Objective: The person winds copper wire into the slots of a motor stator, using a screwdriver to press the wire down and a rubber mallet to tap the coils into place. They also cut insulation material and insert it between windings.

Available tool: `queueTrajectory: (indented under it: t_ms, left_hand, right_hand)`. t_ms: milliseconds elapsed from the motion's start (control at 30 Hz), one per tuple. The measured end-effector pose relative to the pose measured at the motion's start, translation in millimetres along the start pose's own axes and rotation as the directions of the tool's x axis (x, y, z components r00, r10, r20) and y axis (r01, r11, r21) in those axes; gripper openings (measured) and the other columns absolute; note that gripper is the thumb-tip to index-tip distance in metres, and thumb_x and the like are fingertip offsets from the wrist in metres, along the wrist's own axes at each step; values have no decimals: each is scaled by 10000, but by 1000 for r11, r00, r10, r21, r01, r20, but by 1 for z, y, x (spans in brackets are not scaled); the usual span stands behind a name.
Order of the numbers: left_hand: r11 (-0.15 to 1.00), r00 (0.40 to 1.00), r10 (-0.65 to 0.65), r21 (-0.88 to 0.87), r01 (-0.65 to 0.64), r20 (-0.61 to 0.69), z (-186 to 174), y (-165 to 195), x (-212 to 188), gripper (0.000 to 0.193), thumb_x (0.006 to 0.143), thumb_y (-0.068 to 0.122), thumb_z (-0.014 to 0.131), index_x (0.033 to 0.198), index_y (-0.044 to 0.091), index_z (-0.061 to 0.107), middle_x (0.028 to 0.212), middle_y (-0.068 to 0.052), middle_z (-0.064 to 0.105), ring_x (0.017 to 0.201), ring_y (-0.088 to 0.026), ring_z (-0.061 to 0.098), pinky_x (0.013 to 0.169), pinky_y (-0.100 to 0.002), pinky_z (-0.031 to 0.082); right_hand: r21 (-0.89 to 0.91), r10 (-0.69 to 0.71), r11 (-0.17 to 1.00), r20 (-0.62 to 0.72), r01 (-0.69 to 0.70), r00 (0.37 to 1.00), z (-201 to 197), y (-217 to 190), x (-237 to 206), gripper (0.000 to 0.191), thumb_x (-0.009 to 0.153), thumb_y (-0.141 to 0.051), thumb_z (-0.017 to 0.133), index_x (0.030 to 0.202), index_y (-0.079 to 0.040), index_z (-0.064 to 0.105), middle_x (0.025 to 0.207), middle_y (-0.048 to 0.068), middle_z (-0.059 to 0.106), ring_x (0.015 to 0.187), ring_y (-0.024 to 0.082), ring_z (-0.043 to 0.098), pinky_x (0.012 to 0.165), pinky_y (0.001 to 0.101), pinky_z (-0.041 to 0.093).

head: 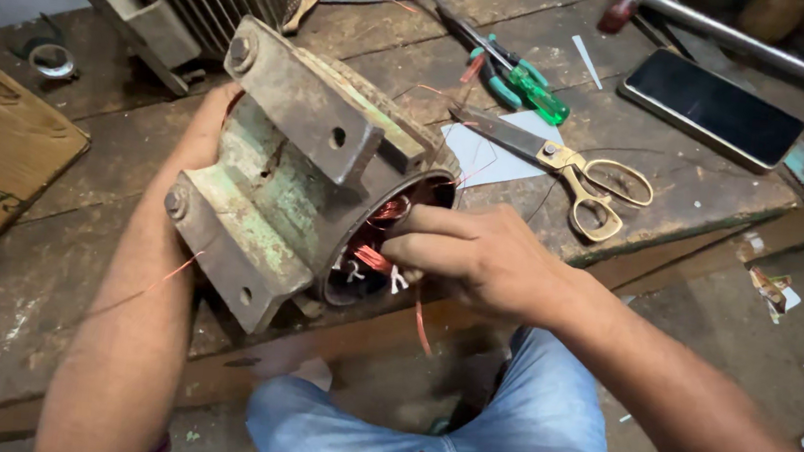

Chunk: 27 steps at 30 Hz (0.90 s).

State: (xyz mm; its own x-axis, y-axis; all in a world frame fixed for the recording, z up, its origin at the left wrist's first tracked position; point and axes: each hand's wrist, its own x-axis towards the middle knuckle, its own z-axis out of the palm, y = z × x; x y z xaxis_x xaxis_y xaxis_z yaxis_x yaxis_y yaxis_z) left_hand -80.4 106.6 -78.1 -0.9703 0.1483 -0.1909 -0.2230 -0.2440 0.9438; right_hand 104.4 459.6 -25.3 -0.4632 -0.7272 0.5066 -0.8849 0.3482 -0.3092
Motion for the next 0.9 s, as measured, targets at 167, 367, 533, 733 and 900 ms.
queueTrajectory:
  t_ms: [167,367,533,733,900]
  left_hand:
    - [1000,999,-29,8,28,30,0,0,4,329,996,394,601,1133,128,738,1028,6,747,866,-136,687,789,-304,558]
    - [999,995,-16,39,12,97,16,14,-7,303,1001,323,622,1127,69,728,1016,-41,745,799,-143,697,741,-318,578]
    - [998,995,-44,39,40,95,27,17,-12,340,980,355,597,1121,74,726,1010,-52,745,809,-165,710,736,-327,582]
    - [879,954,135,412,-241,269,8,21,-1,474,1006,320,551,1412,79,593,1366,-28,644,1173,-135,580,1048,-322,444]
    - [627,897,84,676,-386,434,-14,17,3,626,920,36,662,1518,77,482,1513,-30,551,1347,-145,487,1175,-337,352]
  right_hand:
    - [-203,-92,974,48,100,995,0,-10,17,302,879,-189,589,1171,-117,607,1098,71,641,834,276,669,628,402,526]
    - [-696,-230,646,214,313,949,-10,-17,31,221,904,-238,587,1123,-208,599,1029,-11,646,731,147,643,561,315,522]
    - [-619,-266,689,266,376,926,-28,-15,31,255,880,-241,590,1126,-179,611,1072,-5,644,836,170,665,647,324,544]
    - [-395,-147,911,-51,115,988,1,-18,9,444,876,-176,596,1310,-101,650,1202,68,661,899,233,665,709,346,549]
    - [-394,-145,910,-599,-133,787,47,-22,-1,212,914,-72,757,1124,-72,731,1075,85,699,866,241,719,721,331,578]
